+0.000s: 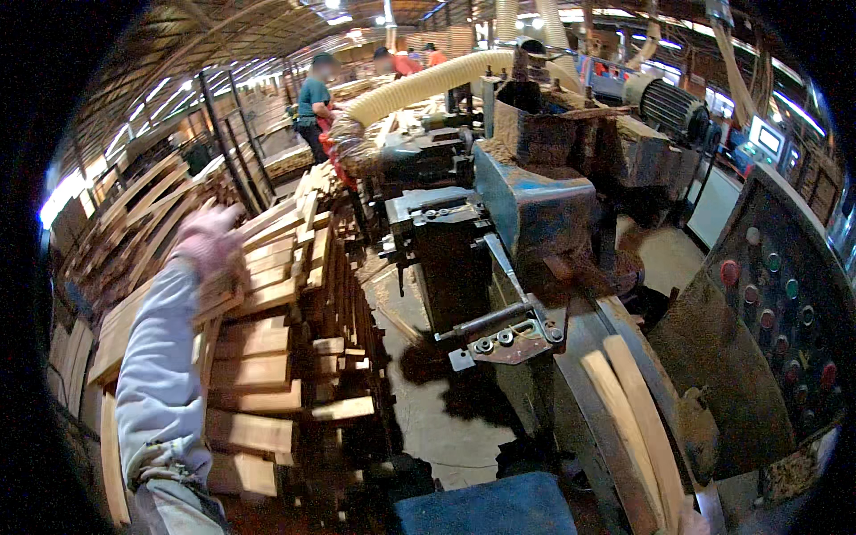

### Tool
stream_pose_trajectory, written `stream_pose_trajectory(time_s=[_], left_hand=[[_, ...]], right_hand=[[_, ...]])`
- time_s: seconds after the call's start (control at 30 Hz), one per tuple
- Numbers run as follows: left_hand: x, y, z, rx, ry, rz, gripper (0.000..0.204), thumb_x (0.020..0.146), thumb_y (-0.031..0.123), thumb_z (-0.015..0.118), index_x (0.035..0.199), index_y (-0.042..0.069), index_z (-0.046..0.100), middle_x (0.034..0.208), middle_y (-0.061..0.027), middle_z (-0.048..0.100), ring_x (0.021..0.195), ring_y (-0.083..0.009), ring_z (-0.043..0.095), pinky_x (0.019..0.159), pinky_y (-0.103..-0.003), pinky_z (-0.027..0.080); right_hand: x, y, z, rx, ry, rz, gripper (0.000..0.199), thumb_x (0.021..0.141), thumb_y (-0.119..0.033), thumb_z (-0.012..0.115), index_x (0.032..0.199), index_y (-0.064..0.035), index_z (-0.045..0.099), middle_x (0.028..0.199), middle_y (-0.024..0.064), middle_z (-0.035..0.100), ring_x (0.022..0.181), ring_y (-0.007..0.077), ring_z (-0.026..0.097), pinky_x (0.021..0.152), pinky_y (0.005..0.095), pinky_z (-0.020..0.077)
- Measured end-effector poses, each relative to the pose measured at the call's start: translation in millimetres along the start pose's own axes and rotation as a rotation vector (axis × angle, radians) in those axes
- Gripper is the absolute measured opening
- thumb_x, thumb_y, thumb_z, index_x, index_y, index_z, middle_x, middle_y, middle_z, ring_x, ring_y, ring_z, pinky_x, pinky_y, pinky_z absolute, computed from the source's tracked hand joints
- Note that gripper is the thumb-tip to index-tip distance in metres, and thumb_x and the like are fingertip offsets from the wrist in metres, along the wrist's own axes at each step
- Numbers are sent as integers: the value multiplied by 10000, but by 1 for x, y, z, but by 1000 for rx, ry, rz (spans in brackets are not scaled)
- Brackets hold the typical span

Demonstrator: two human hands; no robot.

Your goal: The person handles wood slats, feeding them one at a time into a large woodworking machine and then placing them onto a stack.

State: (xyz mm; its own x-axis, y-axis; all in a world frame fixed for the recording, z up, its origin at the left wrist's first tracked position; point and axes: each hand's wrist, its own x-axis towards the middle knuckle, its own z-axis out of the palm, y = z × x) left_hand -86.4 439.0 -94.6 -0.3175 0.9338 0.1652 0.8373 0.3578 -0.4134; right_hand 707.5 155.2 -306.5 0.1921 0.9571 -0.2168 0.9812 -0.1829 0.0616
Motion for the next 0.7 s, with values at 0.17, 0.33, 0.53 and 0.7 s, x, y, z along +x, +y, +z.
stream_pose_trajectory(time_s=[0.17,0.33,0.53,0.7], left_hand=[[-24,-185,96,133,-145,-100,564,1104,497,382,1448,96,577,1436,-195,610,1324,-393,580,1135,-491,441],[-29,-182,104,-253,-82,-340,756,1030,693,426,1348,48,661,1371,-241,660,1305,-413,608,1107,-468,465],[-60,-151,42,-117,-230,-308,826,987,760,436,1262,30,709,1325,-233,692,1278,-409,630,1098,-486,468],[-83,-117,19,-280,-262,-329,783,898,779,537,1158,91,805,1177,-213,761,1180,-401,691,1034,-464,515]], right_hand=[[13,-15,32,-25,591,-245,747,885,-200,807,1546,-38,501,1246,199,706,1109,415,663,1012,505,524],[124,-63,43,228,866,-156,720,884,-102,681,1564,-20,462,1268,211,670,1188,395,617,1062,448,461],[250,-192,-24,676,784,-261,716,883,-42,666,1567,-20,454,1417,234,607,1296,397,576,1100,439,444],[294,-240,-43,680,867,-573,749,895,-51,723,1581,-13,426,1478,235,571,1365,419,536,1154,452,410]])
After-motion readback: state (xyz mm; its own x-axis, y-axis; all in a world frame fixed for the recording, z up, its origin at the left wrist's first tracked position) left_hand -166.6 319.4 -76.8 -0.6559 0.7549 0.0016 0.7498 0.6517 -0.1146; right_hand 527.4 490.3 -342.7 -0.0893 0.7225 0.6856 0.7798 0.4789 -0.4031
